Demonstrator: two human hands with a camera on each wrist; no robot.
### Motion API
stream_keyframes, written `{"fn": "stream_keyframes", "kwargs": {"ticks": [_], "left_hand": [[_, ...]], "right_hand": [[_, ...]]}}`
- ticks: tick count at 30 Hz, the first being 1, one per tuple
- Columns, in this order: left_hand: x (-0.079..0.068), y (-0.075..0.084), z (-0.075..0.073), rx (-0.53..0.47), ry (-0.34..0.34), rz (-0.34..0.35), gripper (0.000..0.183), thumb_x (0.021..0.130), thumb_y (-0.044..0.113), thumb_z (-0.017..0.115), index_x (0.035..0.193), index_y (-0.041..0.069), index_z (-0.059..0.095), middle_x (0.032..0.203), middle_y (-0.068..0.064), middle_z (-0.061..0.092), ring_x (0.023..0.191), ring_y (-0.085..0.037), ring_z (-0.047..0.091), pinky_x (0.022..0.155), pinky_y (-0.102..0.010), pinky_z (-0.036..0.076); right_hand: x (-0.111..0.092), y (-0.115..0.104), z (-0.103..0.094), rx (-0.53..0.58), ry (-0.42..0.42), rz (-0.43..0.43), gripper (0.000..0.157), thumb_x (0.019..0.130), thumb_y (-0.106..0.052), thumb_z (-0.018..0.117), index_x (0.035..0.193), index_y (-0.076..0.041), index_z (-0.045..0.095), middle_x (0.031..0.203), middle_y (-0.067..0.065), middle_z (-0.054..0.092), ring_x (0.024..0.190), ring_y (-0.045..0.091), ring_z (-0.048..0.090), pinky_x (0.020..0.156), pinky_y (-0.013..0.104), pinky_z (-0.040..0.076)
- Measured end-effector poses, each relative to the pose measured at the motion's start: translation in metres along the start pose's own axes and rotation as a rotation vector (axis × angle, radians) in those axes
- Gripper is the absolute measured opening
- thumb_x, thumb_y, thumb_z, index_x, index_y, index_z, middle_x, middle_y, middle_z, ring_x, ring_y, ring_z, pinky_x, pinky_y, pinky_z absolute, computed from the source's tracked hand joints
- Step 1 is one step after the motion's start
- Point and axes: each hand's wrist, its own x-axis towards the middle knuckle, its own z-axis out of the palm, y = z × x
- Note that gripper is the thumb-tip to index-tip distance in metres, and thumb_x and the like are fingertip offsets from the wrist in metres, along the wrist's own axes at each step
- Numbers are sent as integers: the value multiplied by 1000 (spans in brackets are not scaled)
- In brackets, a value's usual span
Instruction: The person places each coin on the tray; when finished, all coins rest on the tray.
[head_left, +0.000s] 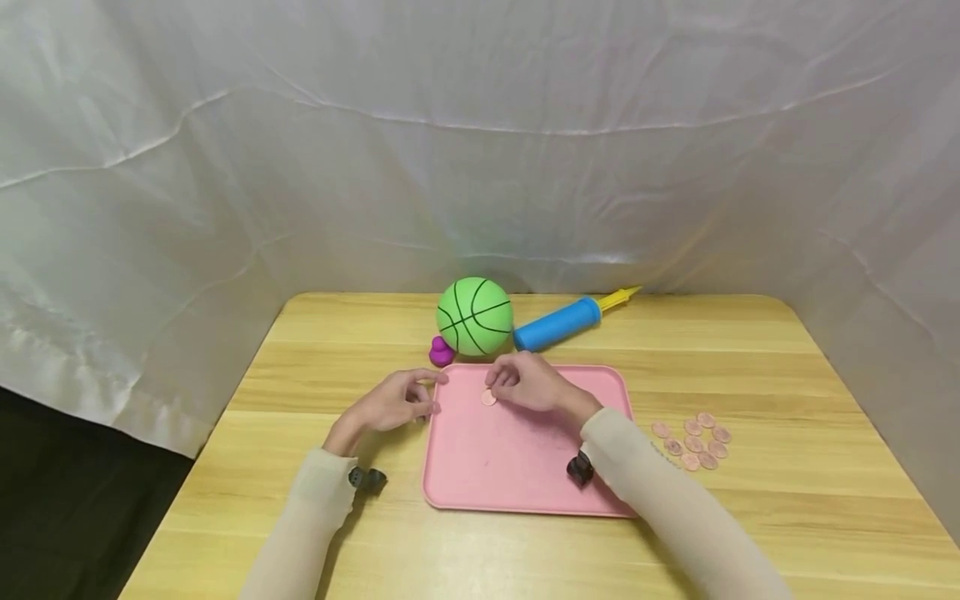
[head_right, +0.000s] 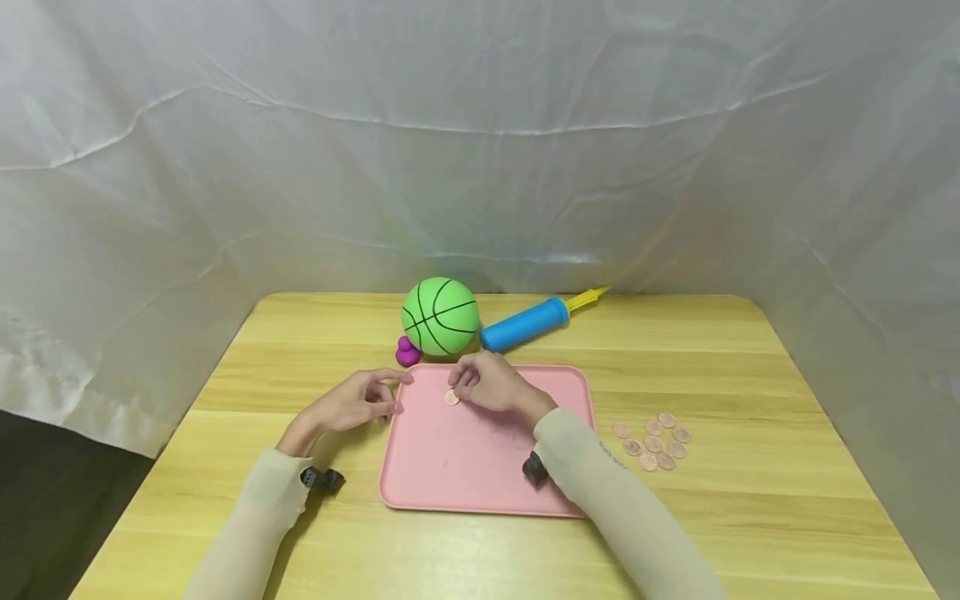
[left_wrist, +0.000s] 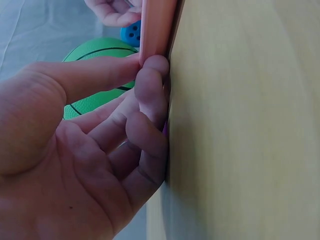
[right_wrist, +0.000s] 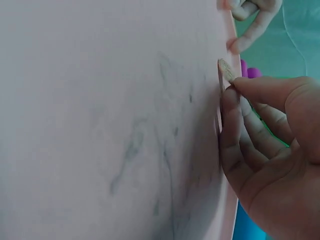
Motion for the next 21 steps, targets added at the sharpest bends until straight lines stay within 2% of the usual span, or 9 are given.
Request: {"fn": "stream_keyframes", "kwargs": {"ticks": [9,14,17,21], "left_hand": [[-1,0,1,2,6,-14,51,101,-2,70,150,-5,57,86,-13,73,76,-17,66,66,-23,55],[-1,1,2,41,4,-6,53,99,0,72,150,-5,57,86,-11,74,75,-17,66,67,-23,55],[-2,3,2,66,5,-9,55,98,2,74,150,-5,57,85,-10,74,74,-16,65,67,-23,54],[-3,5,2,65,4,-17,56,98,2,75,151,-5,56,85,-11,74,74,-16,66,67,-23,54]], "right_hand": [[-12,4,-7,4,28,18,9,101,-8,75,109,-8,78,108,4,81,103,16,73,102,41,61],[-26,12,-24,10,47,10,13,103,-9,72,114,-5,77,112,7,81,109,22,75,106,47,61],[-38,18,-43,2,87,9,14,104,-11,71,116,-4,77,111,9,81,107,22,74,104,44,61],[-63,23,-69,-3,162,21,16,105,-11,71,116,-3,78,111,12,81,105,22,74,98,33,61]]}}
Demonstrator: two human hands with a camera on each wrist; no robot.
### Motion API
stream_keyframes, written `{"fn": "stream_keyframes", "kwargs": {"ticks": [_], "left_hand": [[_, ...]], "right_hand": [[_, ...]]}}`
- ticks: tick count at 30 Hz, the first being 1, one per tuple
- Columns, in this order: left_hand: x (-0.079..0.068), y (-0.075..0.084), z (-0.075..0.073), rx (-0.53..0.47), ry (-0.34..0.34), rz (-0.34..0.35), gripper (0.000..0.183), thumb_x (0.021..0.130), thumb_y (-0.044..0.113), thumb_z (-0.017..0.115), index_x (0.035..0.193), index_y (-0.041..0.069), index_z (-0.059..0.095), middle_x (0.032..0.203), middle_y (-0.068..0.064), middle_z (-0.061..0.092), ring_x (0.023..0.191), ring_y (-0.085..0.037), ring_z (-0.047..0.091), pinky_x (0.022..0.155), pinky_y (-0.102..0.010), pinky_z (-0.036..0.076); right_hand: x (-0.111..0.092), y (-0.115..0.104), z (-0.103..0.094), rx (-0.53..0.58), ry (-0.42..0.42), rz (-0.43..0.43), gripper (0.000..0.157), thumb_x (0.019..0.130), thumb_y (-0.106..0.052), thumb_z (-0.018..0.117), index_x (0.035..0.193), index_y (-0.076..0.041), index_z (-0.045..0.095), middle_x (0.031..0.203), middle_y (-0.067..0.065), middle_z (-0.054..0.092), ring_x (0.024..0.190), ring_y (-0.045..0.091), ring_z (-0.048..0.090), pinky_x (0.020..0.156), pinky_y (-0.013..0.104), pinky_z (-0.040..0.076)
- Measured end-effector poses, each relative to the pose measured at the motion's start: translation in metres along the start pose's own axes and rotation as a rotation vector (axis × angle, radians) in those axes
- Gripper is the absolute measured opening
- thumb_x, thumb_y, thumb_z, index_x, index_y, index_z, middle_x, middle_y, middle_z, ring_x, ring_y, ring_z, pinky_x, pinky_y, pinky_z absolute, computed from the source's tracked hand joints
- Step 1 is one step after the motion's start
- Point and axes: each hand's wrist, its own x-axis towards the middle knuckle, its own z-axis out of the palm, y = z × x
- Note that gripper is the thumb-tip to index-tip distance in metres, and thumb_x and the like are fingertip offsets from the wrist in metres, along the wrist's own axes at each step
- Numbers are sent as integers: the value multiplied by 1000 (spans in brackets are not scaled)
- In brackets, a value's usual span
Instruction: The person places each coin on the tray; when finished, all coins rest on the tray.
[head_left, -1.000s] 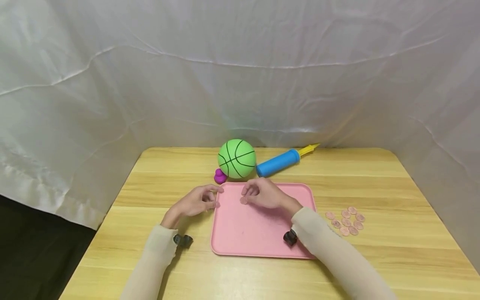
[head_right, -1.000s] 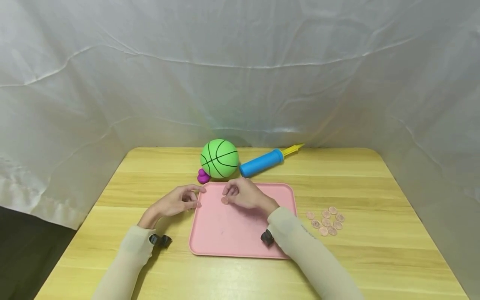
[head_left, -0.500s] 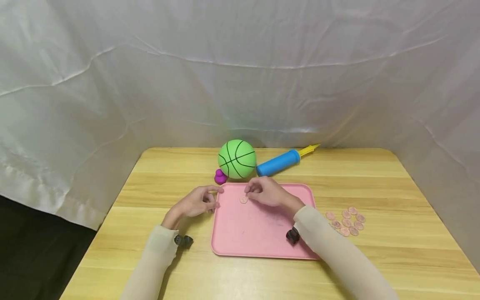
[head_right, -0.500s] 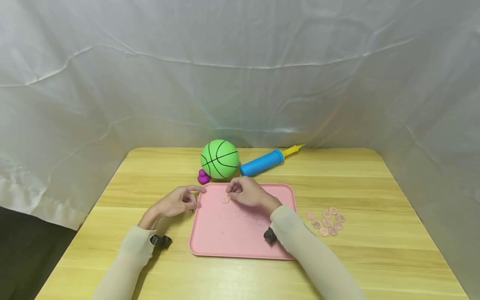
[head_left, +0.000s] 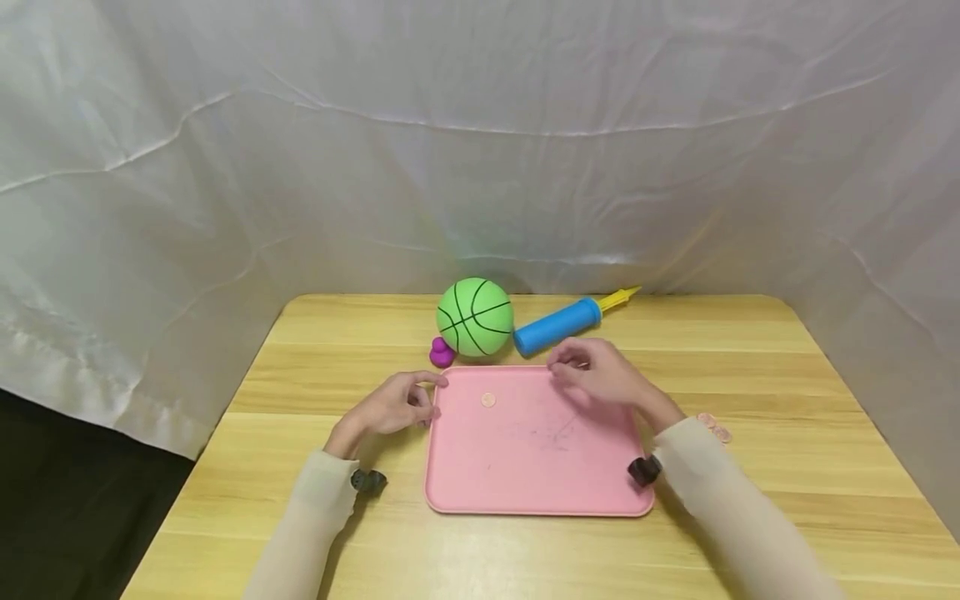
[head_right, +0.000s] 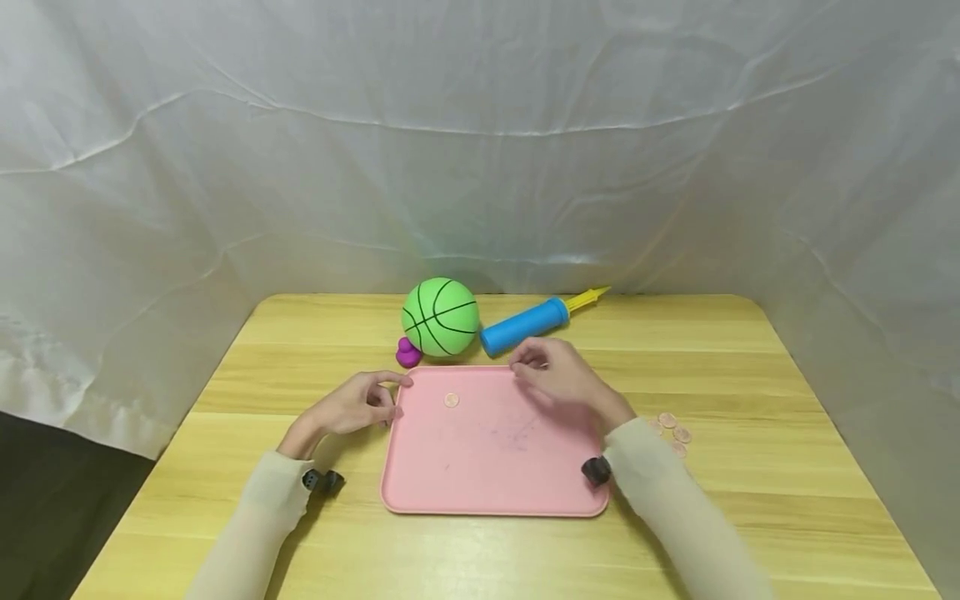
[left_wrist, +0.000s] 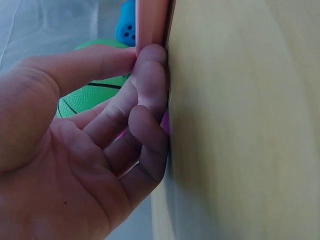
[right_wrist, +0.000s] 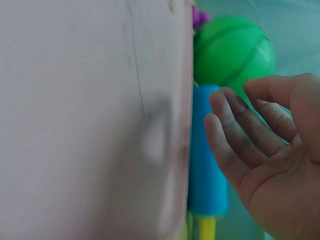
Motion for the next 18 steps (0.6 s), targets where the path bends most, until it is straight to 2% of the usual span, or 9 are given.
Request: {"fn": "stream_keyframes", "kwargs": {"ticks": [6,12,18], "left_hand": [[-3,1,-2,-7,-1,-12,57,98,2,74,151,-5,55,86,-12,75,76,-17,67,68,-24,55],[-2,0,-3,-20,-11,11,54,99,1,73,150,-6,56,85,-12,74,75,-17,68,70,-25,58],[0,0,-1,-41,-20,20,53,99,-1,73,149,-6,55,84,-12,73,75,-18,67,69,-24,57]], "right_hand": [[-39,11,-38,-55,78,50,16,104,-12,72,115,-2,78,106,16,80,93,17,72,82,23,59],[-76,27,-63,-164,91,85,15,105,-15,72,113,-5,80,91,6,74,78,9,62,67,24,54],[-106,39,-79,-218,96,140,16,108,-16,68,115,-5,78,90,6,73,77,7,59,64,25,50]]}}
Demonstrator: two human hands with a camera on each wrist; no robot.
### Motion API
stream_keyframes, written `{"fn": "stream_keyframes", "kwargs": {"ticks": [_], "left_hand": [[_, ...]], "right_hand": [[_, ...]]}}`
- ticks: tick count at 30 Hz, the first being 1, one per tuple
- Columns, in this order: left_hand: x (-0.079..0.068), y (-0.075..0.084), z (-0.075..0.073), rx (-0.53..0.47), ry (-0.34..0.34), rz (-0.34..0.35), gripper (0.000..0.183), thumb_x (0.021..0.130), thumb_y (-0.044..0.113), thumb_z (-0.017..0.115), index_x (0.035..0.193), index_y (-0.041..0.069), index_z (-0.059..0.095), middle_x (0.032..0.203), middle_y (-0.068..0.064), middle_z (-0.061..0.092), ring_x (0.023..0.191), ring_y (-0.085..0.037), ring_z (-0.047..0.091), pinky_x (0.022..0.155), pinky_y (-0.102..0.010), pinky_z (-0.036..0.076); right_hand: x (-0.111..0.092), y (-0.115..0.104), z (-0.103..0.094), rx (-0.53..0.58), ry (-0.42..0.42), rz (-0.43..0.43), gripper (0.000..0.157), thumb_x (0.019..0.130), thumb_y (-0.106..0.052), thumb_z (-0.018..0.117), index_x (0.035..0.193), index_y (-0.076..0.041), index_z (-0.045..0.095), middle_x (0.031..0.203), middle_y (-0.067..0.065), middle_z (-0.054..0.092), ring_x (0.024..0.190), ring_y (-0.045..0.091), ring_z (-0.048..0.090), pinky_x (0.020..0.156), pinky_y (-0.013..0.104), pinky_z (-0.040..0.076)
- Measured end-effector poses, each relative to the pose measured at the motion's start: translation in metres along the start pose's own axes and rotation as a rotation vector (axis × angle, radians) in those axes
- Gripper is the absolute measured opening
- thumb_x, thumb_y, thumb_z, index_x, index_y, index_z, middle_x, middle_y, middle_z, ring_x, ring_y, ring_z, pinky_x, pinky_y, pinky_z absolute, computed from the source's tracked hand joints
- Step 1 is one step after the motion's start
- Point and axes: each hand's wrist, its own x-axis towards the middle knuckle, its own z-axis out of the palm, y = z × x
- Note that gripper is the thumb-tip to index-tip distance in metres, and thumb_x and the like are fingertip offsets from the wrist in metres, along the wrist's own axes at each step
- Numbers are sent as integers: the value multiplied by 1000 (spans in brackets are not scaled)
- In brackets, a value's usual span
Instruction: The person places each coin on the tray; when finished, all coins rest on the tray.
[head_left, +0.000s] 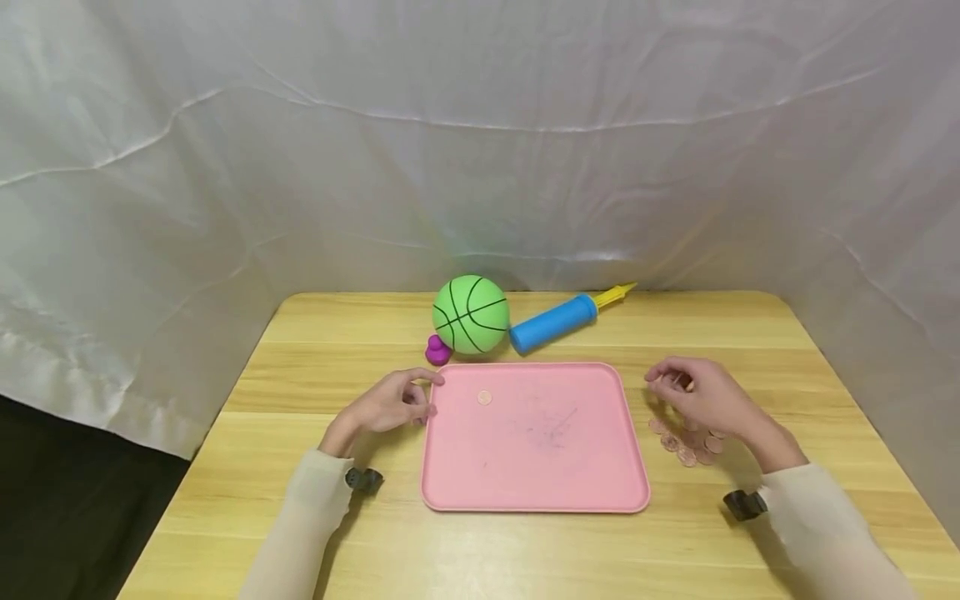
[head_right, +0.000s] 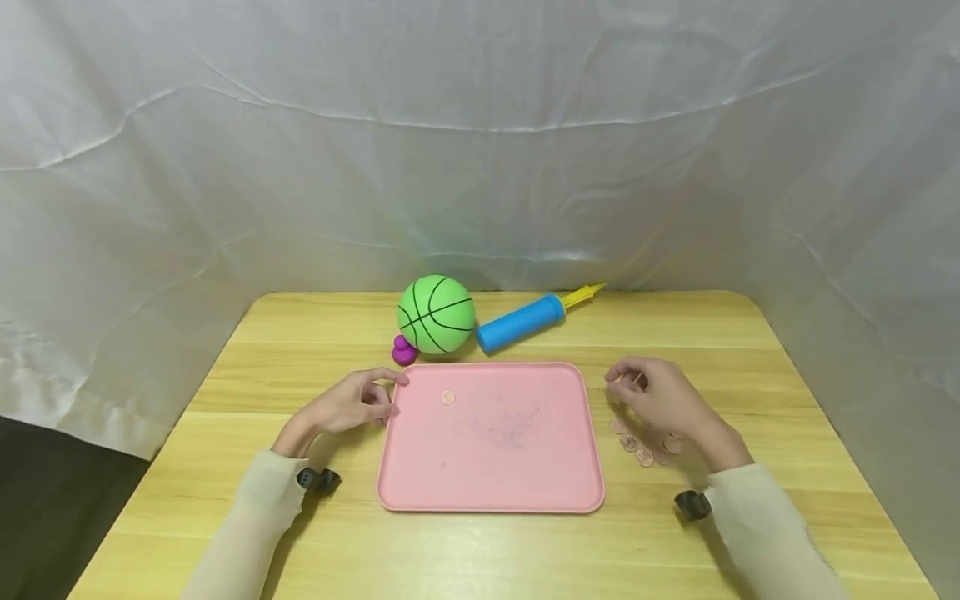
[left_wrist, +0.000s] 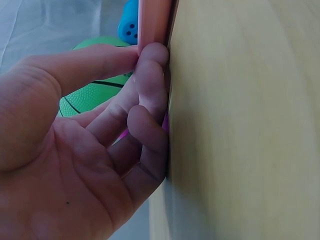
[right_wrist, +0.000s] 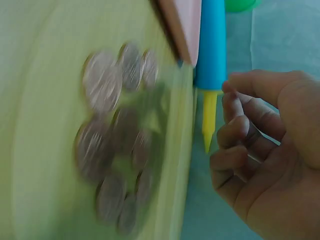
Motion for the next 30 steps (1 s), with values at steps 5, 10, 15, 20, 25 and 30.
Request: {"fn": "stream_keyframes", "kwargs": {"ticks": [5,10,15,20,25,30], "left_hand": [[2,0,1,-21,-10,6,53,99,-1,72,149,-7,55,84,-13,73,75,-18,67,67,-23,56],[3,0,3,-10,-12,-8,53,99,-1,72,149,-6,55,84,-10,73,73,-17,66,69,-23,57],[2,1,3,-14,-8,-16,53,99,-2,72,149,-5,55,83,-9,73,73,-16,66,68,-23,56],[1,0,1,-22,-4,-18,54,99,-2,72,149,-7,55,84,-9,73,74,-18,66,68,-24,56],[1,-2,-1,-23,-2,-7,53,99,-1,73,149,-8,55,84,-9,72,75,-18,66,68,-24,57],[1,-2,-1,-18,0,-13,53,99,-1,73,149,-7,55,85,-9,73,76,-18,67,69,-25,58]], "right_hand": [[-14,15,-10,-31,38,51,17,106,-17,70,114,-4,78,85,6,71,72,6,58,59,26,50],[-26,33,-16,-68,76,58,14,104,-14,73,111,-4,78,82,4,70,70,3,55,59,24,48],[-34,46,-19,-113,104,24,10,100,-9,77,107,-3,80,81,0,69,68,0,52,59,23,46],[-39,53,-21,-146,60,19,8,96,-9,82,103,-5,82,79,-6,67,68,-2,49,59,22,44],[-40,57,-24,-173,-4,59,7,93,-14,87,99,-12,83,79,-9,66,70,-2,49,63,22,44],[-39,61,-25,-182,-18,79,12,91,-17,89,100,-11,84,82,-8,67,72,-2,51,64,22,46]]}}
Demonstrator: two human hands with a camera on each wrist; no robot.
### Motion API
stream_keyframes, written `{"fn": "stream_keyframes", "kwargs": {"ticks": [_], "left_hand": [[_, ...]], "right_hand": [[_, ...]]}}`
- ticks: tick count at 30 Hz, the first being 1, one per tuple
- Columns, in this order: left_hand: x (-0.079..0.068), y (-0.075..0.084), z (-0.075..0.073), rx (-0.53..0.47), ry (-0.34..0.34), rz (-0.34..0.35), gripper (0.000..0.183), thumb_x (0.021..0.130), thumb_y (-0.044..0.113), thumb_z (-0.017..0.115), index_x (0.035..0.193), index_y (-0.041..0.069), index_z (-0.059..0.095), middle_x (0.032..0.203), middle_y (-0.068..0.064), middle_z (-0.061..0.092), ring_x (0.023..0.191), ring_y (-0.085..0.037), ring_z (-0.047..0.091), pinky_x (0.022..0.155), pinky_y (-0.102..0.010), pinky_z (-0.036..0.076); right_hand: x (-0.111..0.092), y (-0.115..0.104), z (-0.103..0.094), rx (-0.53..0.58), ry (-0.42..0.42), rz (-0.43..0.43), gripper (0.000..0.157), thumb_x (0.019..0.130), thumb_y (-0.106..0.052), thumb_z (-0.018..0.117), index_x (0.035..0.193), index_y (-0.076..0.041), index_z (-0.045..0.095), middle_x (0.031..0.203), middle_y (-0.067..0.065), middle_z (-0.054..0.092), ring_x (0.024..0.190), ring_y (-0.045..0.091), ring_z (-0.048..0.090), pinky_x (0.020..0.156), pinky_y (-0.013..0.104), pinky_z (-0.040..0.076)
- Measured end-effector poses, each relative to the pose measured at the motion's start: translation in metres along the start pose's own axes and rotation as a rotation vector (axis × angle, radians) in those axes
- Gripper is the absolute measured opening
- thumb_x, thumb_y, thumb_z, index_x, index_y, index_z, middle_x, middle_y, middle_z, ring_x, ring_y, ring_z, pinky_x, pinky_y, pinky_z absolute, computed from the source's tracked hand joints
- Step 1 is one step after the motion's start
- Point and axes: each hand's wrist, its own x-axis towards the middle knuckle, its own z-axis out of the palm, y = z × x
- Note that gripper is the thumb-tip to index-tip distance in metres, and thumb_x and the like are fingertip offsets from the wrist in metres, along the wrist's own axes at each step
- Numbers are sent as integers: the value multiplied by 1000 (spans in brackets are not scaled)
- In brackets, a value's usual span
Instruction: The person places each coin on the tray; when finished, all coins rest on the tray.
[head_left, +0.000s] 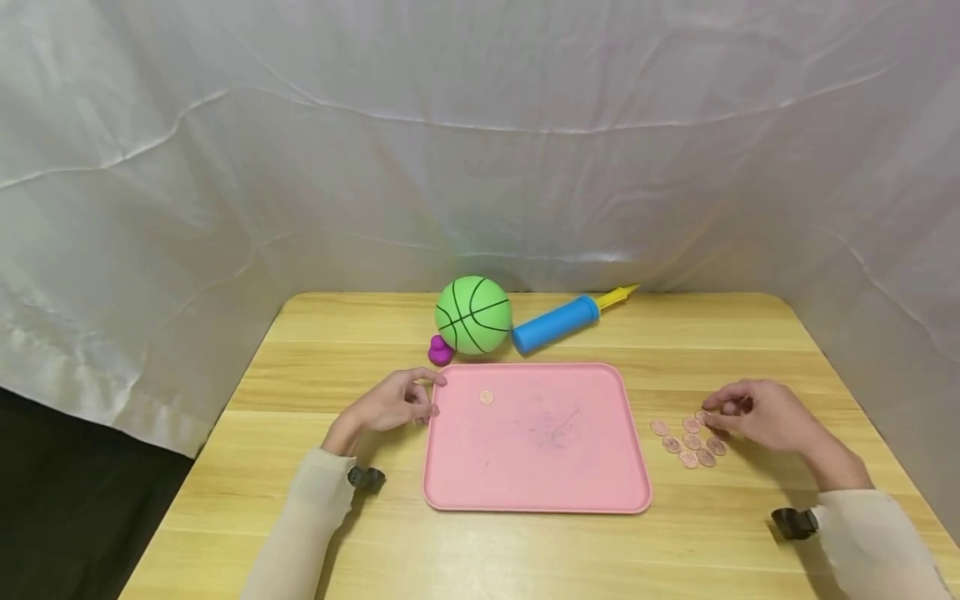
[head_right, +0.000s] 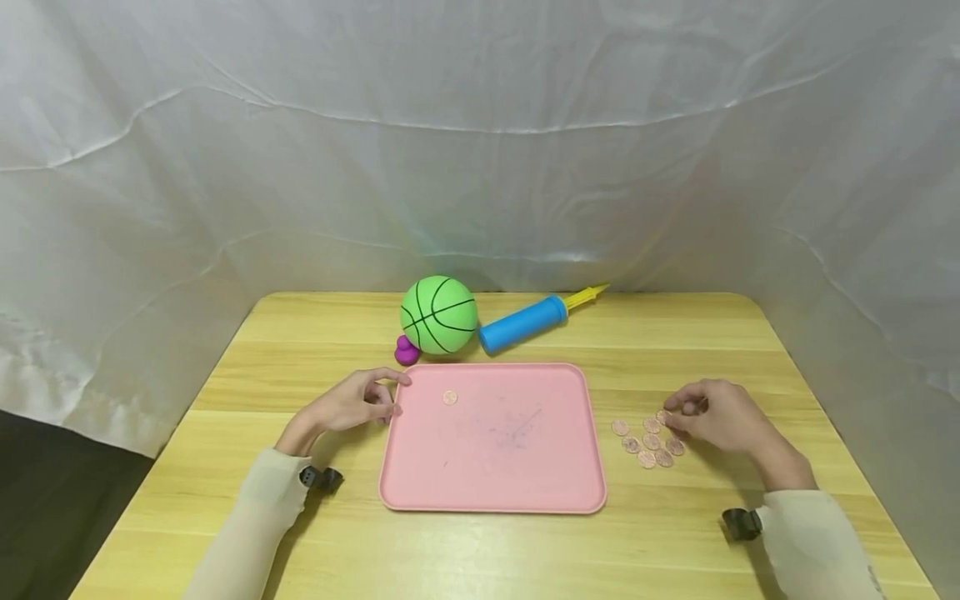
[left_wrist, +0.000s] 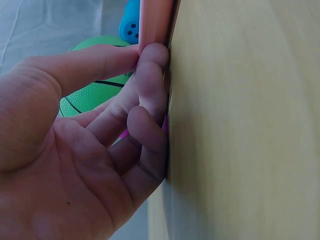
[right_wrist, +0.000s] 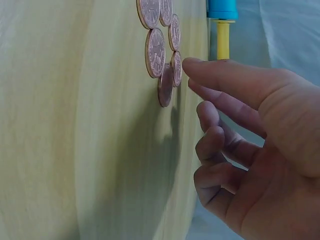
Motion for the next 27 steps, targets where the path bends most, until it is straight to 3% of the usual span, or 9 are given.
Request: {"fn": "stream_keyframes", "kwargs": {"ticks": [19,27], "left_hand": [[-1,0,0,7,5,-3,53,100,1,74,149,-6,55,85,-12,74,76,-17,68,69,-25,58],[-1,0,1,5,0,0,54,99,0,74,150,-7,55,86,-13,74,76,-17,68,70,-25,58]], "right_hand": [[12,-7,6,-14,-123,87,22,95,-21,83,97,-3,70,83,1,63,74,11,50,64,25,42],[7,-6,2,22,-138,41,12,97,-14,80,98,-5,73,87,-1,62,75,3,48,67,23,43]]}}
